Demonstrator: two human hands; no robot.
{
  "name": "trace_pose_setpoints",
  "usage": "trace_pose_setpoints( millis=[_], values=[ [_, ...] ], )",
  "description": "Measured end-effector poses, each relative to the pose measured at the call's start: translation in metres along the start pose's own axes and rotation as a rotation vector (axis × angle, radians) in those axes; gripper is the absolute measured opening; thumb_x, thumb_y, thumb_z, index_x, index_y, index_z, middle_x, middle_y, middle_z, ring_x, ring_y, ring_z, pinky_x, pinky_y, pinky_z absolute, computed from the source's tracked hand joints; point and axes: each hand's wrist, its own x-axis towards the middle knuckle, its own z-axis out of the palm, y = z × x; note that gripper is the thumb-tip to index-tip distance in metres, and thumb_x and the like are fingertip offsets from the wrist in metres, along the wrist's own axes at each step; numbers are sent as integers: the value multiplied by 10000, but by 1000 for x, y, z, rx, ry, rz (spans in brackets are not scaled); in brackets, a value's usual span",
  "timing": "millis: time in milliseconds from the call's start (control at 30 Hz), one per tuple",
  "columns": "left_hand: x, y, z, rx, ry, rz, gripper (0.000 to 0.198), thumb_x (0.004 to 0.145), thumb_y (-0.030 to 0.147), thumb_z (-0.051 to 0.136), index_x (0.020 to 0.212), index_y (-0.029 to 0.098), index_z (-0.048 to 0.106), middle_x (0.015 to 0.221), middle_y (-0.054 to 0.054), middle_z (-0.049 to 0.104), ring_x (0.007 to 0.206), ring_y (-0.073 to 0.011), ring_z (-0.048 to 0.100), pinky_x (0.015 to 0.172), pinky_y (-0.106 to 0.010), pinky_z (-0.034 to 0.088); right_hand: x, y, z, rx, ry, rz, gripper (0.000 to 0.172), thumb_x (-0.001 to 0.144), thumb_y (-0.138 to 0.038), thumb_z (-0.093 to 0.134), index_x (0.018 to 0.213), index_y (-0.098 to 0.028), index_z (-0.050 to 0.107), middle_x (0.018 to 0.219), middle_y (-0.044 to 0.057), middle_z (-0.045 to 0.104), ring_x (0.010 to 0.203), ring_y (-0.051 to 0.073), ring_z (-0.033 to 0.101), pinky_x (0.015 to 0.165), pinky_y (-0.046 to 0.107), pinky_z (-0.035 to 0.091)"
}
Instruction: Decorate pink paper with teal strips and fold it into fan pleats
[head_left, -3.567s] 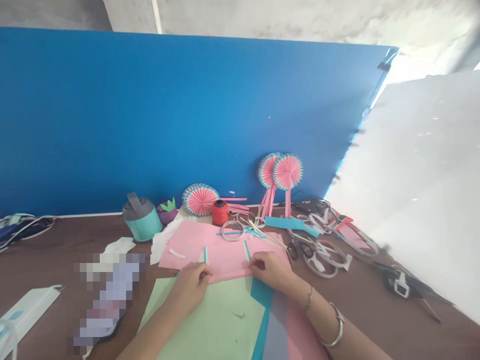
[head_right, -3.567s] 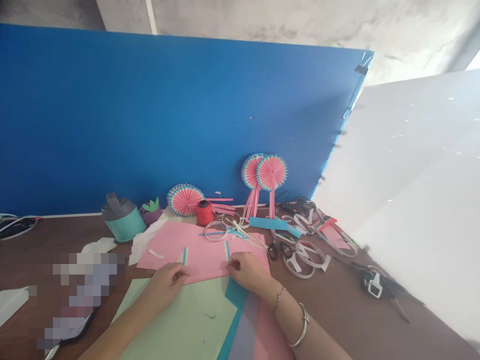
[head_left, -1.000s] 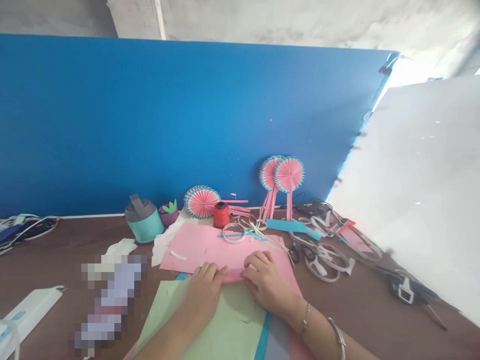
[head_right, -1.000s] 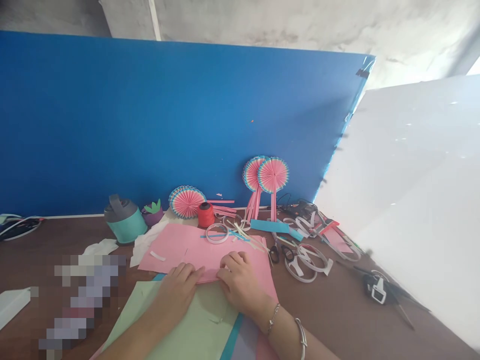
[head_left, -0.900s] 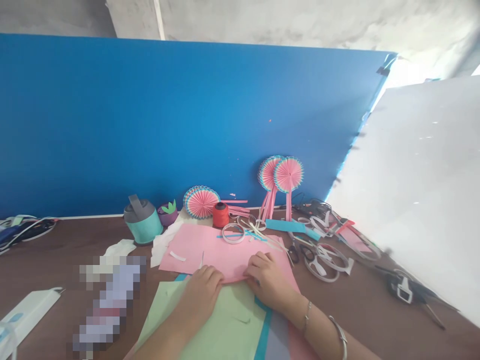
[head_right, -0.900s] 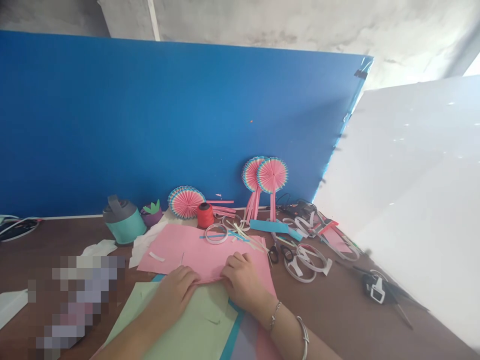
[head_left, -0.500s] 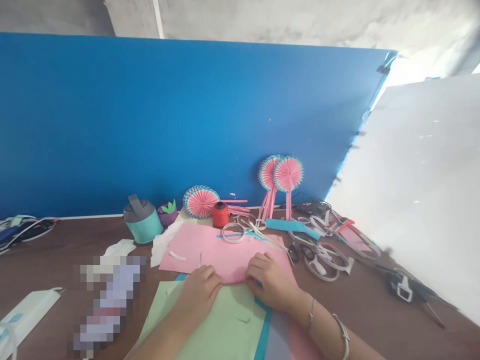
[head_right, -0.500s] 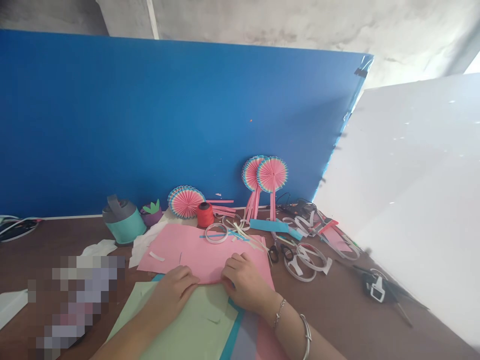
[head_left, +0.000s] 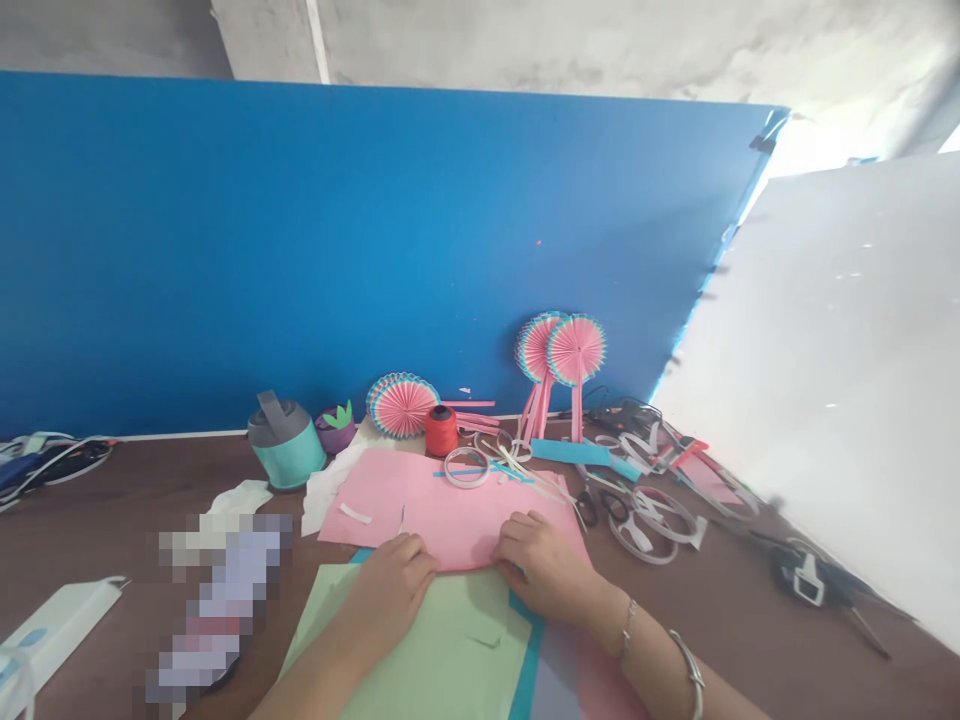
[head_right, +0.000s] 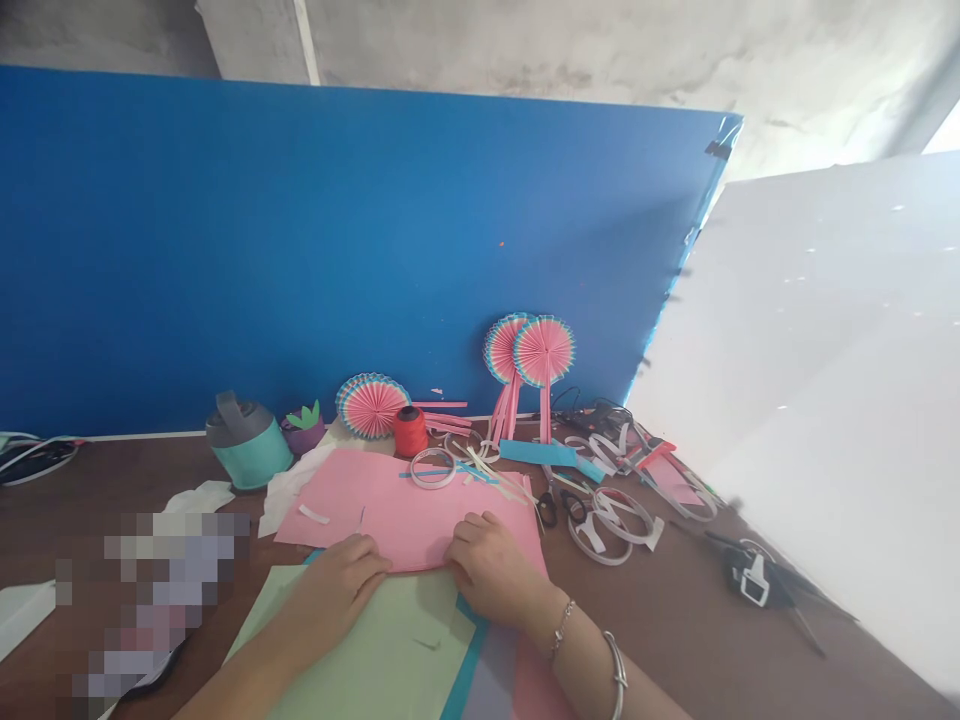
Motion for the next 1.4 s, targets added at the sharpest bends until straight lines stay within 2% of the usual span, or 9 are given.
trace_pose_setpoints(
  millis=[100,333,600,800,933,1133,1400],
  values=[
    [0,-3,-2,-30,-16,-59,269,902,122,403,817,192,649,835,-33,635,824,-181,588,721,-289,431,0,0,-1,-7,-1,22,176,850,-139,467,776,-173,623,757,47,601,775,177,506,689,314,309],
    [-2,-4,-11,-69,-47,-50,262,894,153,412,797,207,649,842,-22,651,827,-182,596,726,-286,429,-1,1,-2,35,-7,3,154,827,-135,509,752,-185,634,780,39,608,806,179,510,696,312,323],
    [-3,-6,-16,-306,-11,-178,292,860,199,384,812,222,672,861,-41,659,869,-195,604,766,-303,446,-1,12,6,254,67,12,242,886,-132,447,760,-182,647,777,52,619,787,174,539,736,301,409],
    [-3,-13,-8,-449,18,-308,209,810,219,438,802,218,647,845,-22,692,799,-182,616,724,-273,439,-1,14,7,498,57,203,208,827,-110,485,901,-191,662,855,49,670,801,171,590,707,270,447],
    [-3,-14,-6,-383,7,-336,202,809,223,430,739,204,620,778,-16,671,736,-173,594,671,-259,399,-1,14,8,517,18,254,213,802,-94,480,874,-184,659,839,44,672,766,164,597,667,249,439],
    [1,-16,-4,-313,16,-397,179,789,219,433,676,191,569,724,-10,625,707,-161,567,630,-241,358,2,13,11,494,68,266,215,792,-97,474,878,-179,653,833,48,668,724,161,590,646,248,427],
    [5,-20,1,-379,-28,-474,146,768,228,456,707,182,580,711,-2,629,675,-153,557,610,-235,347,14,17,12,523,23,378,179,724,-71,465,689,-162,616,669,10,635,608,130,533,543,214,340]
  ],
)
